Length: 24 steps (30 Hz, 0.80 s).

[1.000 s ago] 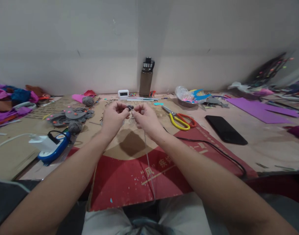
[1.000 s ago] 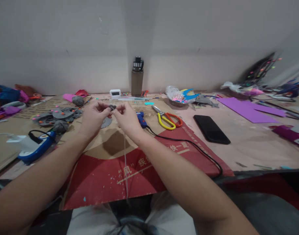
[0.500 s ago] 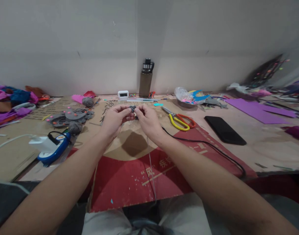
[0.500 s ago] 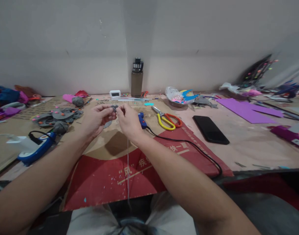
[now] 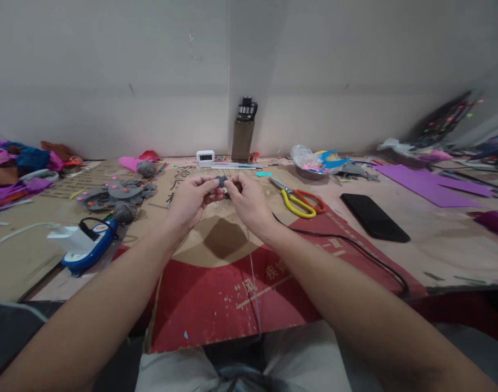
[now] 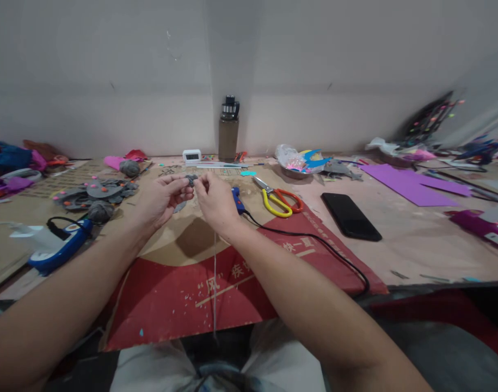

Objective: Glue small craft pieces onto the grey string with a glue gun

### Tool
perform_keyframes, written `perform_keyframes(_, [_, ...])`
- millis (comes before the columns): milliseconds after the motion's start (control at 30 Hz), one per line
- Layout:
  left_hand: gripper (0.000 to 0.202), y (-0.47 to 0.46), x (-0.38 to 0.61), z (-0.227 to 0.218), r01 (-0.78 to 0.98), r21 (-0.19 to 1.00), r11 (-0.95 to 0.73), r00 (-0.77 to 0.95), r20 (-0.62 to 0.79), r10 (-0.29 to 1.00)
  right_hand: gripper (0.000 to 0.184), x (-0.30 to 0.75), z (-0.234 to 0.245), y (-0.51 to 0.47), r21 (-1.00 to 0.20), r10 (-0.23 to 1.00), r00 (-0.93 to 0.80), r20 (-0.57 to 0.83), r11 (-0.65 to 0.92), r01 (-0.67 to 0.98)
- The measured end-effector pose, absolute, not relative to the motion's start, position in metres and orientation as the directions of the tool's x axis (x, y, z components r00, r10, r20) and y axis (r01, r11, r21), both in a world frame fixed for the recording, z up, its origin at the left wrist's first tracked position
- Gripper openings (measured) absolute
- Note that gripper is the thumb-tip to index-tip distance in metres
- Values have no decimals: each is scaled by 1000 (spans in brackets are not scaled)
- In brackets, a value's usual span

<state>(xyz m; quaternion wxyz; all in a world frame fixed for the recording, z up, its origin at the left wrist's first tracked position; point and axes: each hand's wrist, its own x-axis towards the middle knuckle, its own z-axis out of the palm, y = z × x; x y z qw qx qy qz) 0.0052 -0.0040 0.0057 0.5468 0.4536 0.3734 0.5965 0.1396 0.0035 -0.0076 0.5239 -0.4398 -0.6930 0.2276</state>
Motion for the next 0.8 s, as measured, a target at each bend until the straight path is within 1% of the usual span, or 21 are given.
perform_keyframes(233, [6,-3,5,4,-310,943,-117,5,125,992,15,140,-8,2,-723,823,-74,563,534,438])
perform_keyframes(467, [7,-2,3,3,-332,939,-92,67,121,990,13,143,-4,-1,-657,802,-108,588,552,513])
perform_keyframes(667, [6,-4,6,6,-297,951,-80,25,91,996,13,143,-5,0,-621,792,-138,594,561,548])
perform_keyframes(800, [10,-5,8,8,-270,958,-92,-20,90,996,14,142,-5,-1,-621,792,-139,595,562,546])
